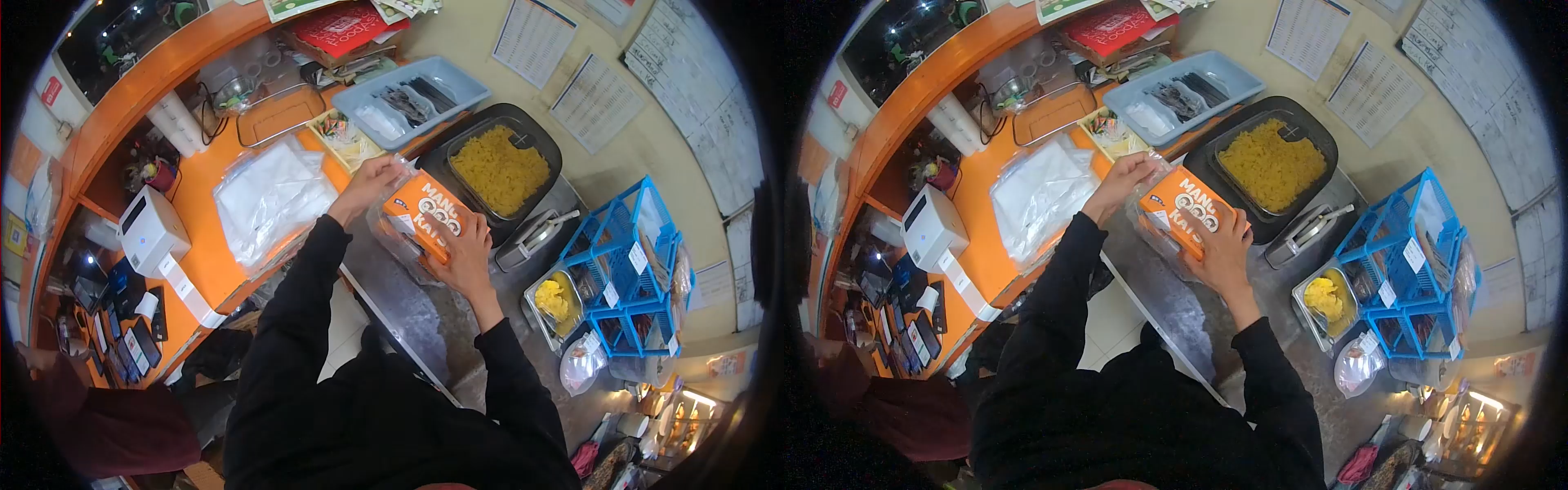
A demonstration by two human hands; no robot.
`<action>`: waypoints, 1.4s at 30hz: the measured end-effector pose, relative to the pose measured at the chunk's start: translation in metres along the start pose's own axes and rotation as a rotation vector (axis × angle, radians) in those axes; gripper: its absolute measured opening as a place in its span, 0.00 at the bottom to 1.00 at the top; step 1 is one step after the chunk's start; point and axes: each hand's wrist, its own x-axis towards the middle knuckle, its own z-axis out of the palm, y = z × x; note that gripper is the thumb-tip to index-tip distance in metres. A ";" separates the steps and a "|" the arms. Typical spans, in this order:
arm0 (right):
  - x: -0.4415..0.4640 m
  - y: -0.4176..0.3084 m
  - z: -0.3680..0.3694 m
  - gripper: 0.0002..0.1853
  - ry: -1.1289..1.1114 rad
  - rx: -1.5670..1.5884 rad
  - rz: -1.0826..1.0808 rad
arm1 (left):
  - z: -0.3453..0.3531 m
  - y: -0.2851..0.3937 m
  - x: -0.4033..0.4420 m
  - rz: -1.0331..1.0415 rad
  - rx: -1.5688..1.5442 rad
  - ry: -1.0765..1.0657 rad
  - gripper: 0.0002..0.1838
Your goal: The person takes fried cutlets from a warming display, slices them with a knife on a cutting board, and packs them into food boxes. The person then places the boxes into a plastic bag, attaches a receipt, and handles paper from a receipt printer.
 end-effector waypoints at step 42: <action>-0.099 0.124 0.049 0.06 0.546 1.680 0.900 | 0.077 -0.015 -0.008 0.496 0.982 -0.219 0.34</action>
